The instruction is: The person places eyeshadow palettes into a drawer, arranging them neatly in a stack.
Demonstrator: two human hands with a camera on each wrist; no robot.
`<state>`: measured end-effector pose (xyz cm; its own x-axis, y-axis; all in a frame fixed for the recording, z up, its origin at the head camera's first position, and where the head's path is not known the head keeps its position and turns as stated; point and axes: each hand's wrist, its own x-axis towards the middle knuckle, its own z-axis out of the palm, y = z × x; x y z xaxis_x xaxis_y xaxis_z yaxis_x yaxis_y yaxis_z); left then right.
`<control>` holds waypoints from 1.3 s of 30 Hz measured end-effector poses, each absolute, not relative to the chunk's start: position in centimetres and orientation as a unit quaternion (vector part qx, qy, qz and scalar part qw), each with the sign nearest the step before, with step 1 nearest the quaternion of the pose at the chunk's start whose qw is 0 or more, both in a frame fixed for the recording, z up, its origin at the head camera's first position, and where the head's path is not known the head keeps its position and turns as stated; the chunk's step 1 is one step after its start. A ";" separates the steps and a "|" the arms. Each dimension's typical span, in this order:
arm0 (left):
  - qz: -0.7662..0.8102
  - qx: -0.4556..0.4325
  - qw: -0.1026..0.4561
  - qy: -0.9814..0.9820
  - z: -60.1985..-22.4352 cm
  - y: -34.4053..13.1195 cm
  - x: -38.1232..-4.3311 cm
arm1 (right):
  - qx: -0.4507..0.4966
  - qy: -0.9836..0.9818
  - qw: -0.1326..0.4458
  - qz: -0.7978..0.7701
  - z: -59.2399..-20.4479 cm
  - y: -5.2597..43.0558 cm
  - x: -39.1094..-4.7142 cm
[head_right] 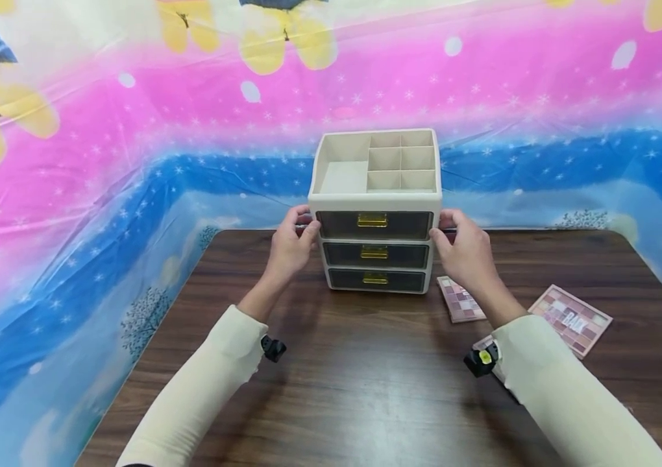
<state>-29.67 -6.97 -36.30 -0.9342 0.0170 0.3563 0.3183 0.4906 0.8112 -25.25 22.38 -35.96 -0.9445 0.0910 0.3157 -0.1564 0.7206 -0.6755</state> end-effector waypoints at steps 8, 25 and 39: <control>-0.491 -0.107 0.162 -0.849 -36.3 -6.6 -29.7 | 0.013 -0.912 0.183 0.368 -36.1 22.5 -25.2; -0.494 -0.107 0.164 -0.847 -36.3 -6.7 -29.7 | 0.221 -0.823 0.499 0.161 -35.2 16.1 -25.1; -0.502 -0.121 0.154 -0.842 -36.5 -6.3 -30.3 | 0.228 -0.815 0.531 0.039 -36.0 13.6 -26.7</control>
